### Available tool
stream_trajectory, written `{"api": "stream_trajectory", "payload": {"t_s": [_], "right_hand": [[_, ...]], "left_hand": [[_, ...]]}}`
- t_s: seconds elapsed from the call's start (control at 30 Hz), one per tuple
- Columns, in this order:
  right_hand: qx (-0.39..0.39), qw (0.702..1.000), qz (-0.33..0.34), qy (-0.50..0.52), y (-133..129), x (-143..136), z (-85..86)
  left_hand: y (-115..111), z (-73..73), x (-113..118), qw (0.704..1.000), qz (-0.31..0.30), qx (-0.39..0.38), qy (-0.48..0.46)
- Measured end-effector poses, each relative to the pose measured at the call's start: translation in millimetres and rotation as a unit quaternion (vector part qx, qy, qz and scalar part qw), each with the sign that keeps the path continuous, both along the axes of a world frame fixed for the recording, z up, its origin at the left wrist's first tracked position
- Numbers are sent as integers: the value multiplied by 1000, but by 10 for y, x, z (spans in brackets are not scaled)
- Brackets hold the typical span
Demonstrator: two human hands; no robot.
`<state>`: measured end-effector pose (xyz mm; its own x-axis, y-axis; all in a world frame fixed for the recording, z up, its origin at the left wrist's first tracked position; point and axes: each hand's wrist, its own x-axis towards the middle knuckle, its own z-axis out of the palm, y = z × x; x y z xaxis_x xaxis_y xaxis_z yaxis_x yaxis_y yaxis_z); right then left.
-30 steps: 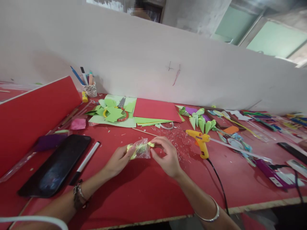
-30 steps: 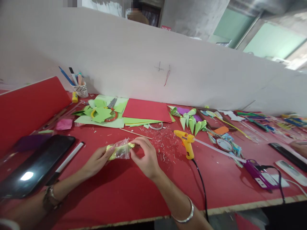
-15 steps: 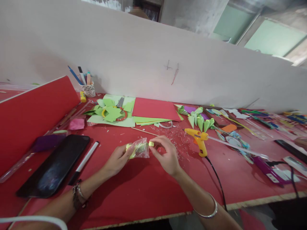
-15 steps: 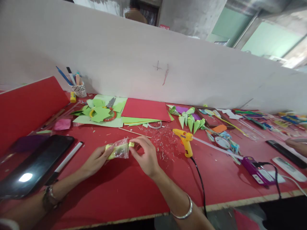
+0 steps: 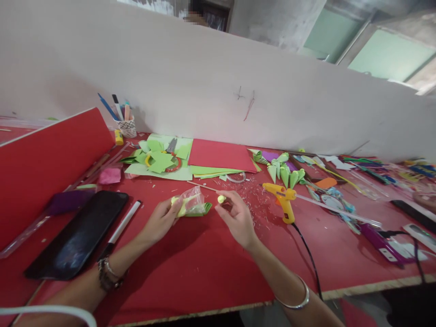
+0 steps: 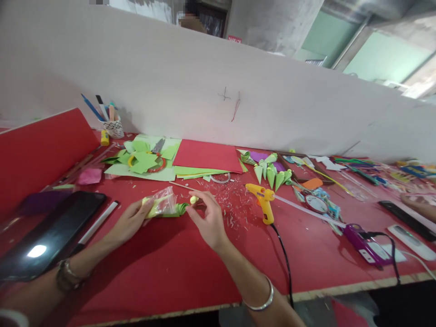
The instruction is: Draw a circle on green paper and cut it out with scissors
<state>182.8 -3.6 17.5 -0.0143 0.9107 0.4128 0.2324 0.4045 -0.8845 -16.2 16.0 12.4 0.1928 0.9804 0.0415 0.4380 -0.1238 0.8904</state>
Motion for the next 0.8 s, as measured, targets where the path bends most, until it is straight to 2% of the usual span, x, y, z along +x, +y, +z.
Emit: {"api": "stream_trajectory", "payload": {"t_s": [0.1, 0.2, 0.33, 0.43, 0.5, 0.6, 0.67, 0.73, 0.8], "right_hand": [[-37, 999, 1, 10, 3, -3, -11], [-82, 995, 40, 32, -11, -7, 0], [-78, 995, 43, 45, -9, -6, 17], [-58, 998, 21, 17, 17, -1, 21], [-74, 996, 31, 31, 32, -2, 14], [-120, 988, 60, 76, 40, -10, -11], [-131, 986, 67, 80, 37, -14, -18], [-113, 990, 61, 55, 26, -15, 8], [-54, 997, 48, -2, 0, -24, 78]], "left_hand": [[76, 31, -90, 997, 45, 44, 51], [185, 23, -208, 985, 67, 83, 133], [315, -30, -340, 957, 64, 68, 273], [339, -39, -369, 940, 64, 54, 330], [333, -28, -368, 933, 65, 43, 350], [341, -26, -373, 934, 89, 47, 342], [354, -31, -371, 939, 112, 106, 306], [335, -11, -324, 948, 123, 172, 240], [245, 59, -201, 972, 104, 174, 117]]}}
